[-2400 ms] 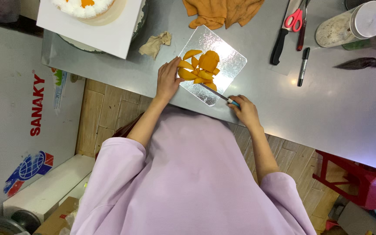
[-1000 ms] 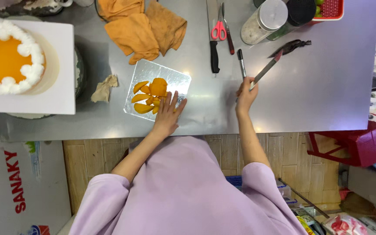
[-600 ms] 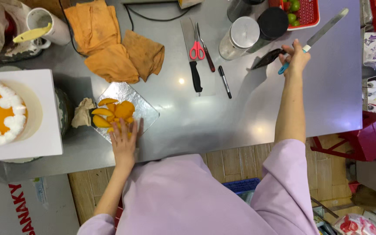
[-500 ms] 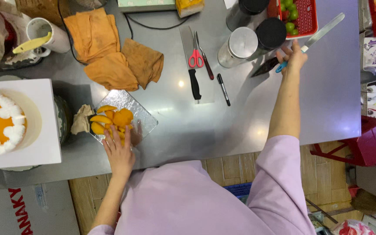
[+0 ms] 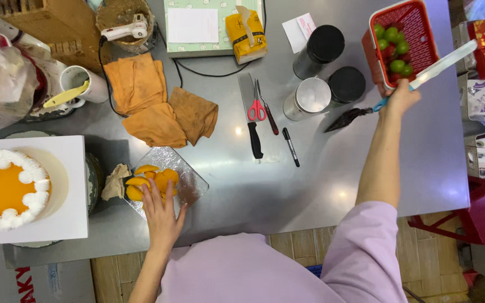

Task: The person slices mango and strawberries into smaller pieces using a knife on a metal workspace.

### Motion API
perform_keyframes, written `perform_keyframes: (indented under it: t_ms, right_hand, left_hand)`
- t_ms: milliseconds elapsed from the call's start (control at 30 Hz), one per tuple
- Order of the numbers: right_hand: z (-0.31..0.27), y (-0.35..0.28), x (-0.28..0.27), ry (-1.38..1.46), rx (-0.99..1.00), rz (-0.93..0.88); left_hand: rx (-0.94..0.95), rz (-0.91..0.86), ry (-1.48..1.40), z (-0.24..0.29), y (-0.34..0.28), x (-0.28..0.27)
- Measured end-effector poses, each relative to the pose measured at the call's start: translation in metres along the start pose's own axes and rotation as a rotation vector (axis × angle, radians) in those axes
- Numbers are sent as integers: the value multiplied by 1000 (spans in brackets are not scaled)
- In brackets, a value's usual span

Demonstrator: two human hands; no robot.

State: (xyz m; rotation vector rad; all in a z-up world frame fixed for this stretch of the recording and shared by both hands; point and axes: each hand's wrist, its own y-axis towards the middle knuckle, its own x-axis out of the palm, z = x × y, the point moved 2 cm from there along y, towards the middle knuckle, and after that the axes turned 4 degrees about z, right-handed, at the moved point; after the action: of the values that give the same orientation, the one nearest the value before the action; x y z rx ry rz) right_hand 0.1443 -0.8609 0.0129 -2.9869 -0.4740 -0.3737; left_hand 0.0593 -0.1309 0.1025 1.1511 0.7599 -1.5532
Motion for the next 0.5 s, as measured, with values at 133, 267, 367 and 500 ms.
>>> perform_keyframes:
  t_ms: [133,267,367,500]
  right_hand:
    - [-107,-62,-31,-98,-65,-218]
    - [-185,-171,-56,-231,9,-400]
    - [-176,-262,-76,-574,107,-416]
    - [-88,-390,-84,-607,262,-602]
  left_hand:
    - [97,36,-91,16,7,-5]
    - [236,142,-296,52,20,-25]
    - [328,230,-416,78,18,-43]
    - [559,293,-457,93,14,-39]
